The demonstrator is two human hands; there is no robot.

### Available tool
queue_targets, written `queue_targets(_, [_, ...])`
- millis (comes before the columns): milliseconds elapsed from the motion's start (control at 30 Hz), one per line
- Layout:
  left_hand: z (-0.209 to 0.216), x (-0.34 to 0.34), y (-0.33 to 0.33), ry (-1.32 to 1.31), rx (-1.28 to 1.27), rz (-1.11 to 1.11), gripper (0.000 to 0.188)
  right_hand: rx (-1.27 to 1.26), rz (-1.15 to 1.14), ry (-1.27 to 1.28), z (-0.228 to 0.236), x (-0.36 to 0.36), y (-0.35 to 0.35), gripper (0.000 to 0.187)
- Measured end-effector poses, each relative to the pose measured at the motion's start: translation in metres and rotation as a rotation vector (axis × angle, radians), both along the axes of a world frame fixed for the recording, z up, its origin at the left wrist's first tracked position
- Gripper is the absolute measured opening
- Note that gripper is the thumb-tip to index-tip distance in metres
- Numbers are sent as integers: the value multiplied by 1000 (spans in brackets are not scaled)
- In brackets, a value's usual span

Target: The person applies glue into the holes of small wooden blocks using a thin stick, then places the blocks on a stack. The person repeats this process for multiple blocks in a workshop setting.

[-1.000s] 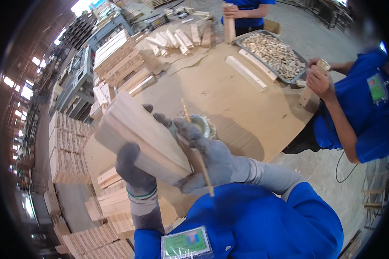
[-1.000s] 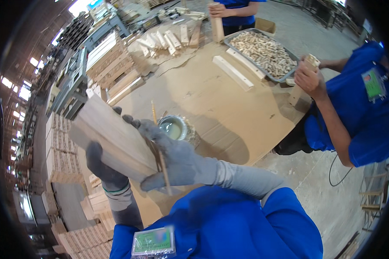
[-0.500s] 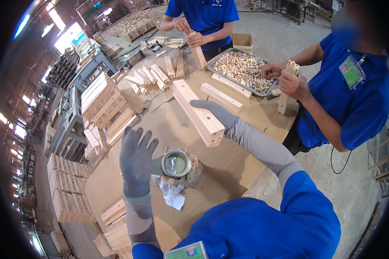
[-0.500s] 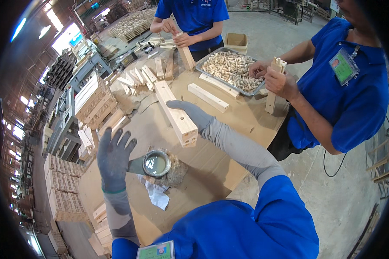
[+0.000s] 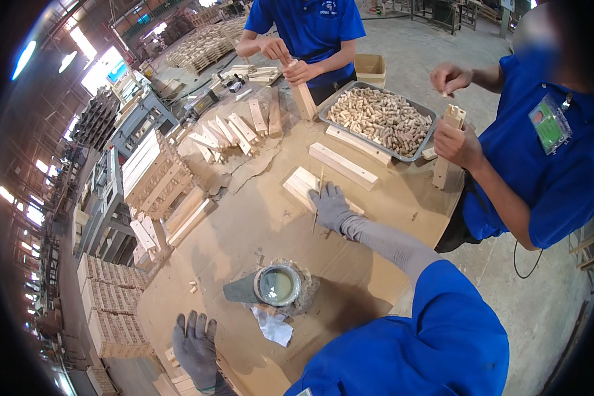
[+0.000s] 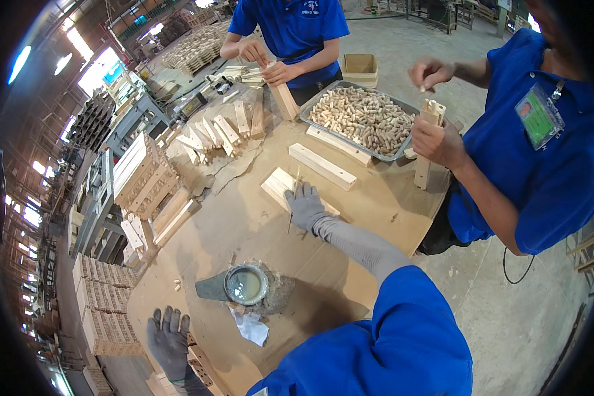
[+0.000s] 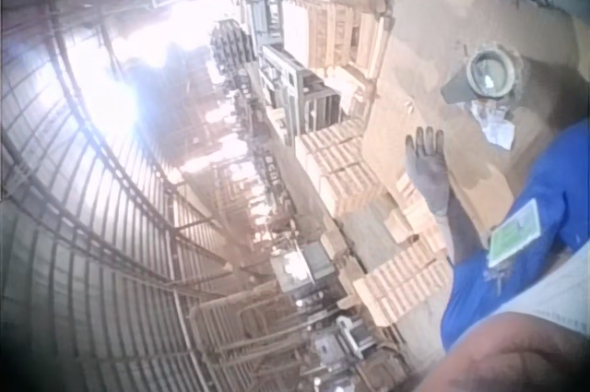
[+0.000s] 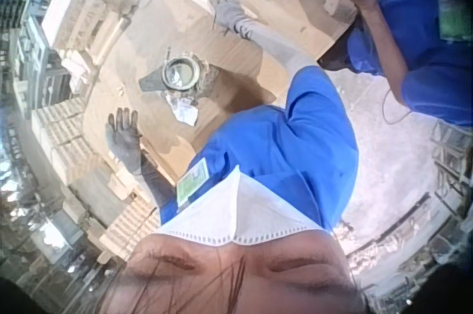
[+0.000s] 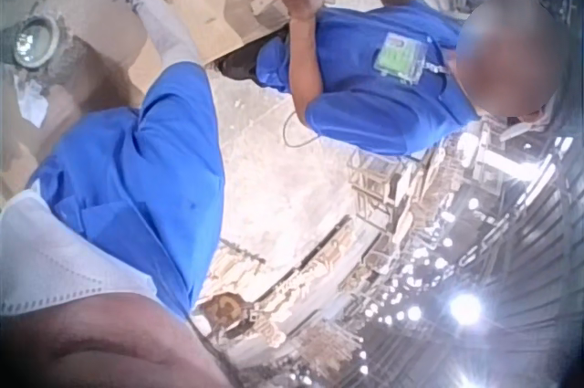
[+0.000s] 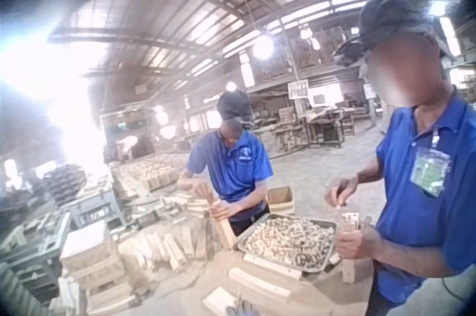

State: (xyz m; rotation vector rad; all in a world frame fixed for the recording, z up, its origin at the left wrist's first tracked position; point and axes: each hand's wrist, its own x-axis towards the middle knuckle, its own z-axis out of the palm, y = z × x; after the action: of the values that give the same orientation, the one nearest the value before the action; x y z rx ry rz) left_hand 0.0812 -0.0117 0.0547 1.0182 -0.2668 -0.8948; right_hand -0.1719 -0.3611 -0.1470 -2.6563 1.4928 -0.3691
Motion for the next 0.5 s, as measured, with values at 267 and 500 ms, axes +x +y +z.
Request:
queue_targets(267, [-29,9,47,31,46,122,34,-120,-131,196,1,-15,-67,47])
queue_targets(500, [-113,-36,93,-208,189,215,41,79,88,-169,-58,-71,59,47])
